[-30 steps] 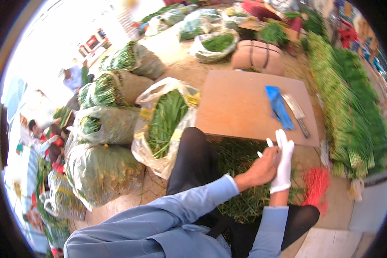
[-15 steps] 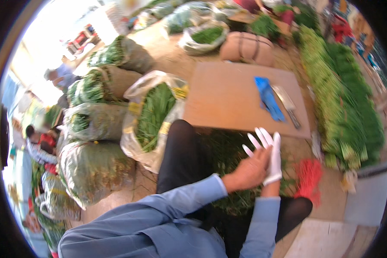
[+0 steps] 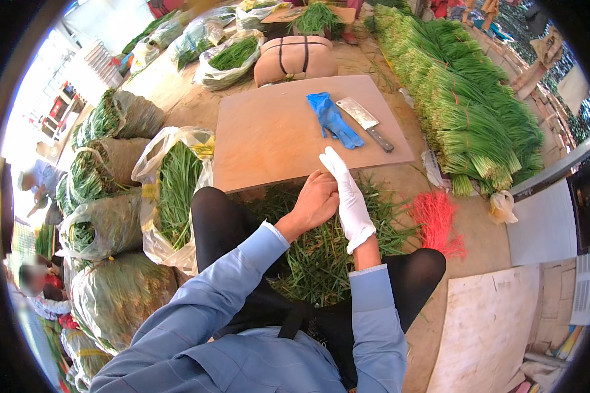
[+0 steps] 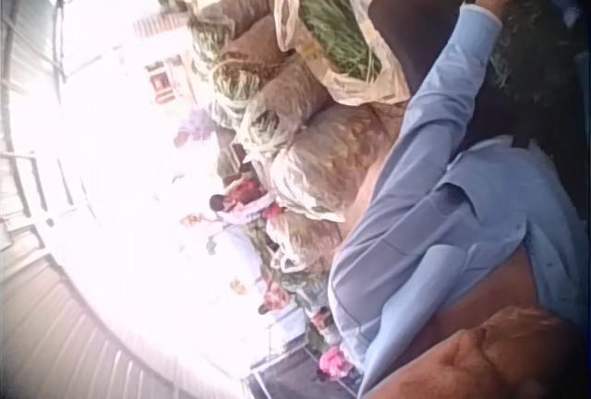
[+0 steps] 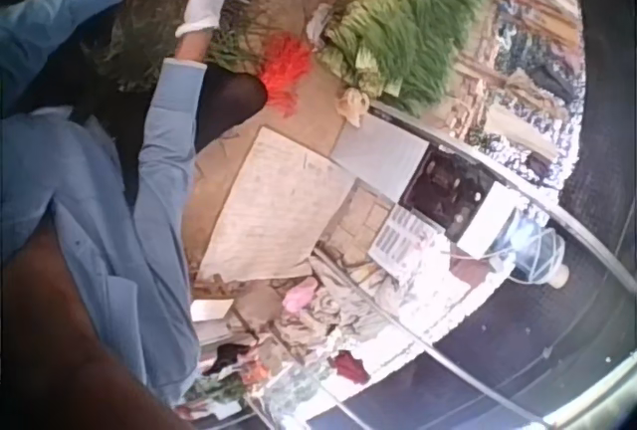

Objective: The recorder sits in a farm processing area and puts on a pair of white latex gloves followed by a pair of blue latex gloves over them.

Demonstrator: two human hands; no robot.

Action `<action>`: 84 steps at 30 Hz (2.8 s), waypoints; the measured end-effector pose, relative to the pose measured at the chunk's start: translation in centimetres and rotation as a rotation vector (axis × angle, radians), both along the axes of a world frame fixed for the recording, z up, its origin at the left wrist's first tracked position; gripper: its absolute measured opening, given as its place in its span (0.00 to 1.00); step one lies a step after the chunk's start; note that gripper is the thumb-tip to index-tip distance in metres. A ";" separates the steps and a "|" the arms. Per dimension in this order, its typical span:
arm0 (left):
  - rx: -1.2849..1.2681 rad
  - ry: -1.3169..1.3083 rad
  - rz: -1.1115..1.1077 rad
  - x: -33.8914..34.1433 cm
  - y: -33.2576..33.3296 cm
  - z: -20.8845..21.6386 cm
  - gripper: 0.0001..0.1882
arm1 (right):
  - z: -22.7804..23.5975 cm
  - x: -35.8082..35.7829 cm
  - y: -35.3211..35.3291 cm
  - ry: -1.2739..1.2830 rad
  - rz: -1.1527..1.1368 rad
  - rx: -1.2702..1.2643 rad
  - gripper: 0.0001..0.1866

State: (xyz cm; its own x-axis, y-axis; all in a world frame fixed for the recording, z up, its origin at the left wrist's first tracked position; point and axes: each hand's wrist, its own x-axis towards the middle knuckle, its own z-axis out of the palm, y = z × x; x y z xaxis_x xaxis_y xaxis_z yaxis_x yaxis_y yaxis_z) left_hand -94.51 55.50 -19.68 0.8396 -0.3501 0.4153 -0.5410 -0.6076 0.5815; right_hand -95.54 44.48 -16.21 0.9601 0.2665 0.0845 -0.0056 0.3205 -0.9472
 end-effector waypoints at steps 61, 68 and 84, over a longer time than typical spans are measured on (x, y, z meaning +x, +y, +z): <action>-0.299 0.621 -0.078 -7.5 2.7 -2.3 0.15 | 7.4 -1.0 -7.9 -0.045 -0.015 0.696 0.48; -0.180 0.637 -0.056 -7.8 2.5 -3.1 0.18 | 6.1 -0.6 -7.9 -0.042 -0.049 0.615 0.46; -0.842 0.766 -0.008 -4.3 2.5 -0.7 0.19 | 4.1 -0.3 -5.7 0.141 0.002 0.461 0.37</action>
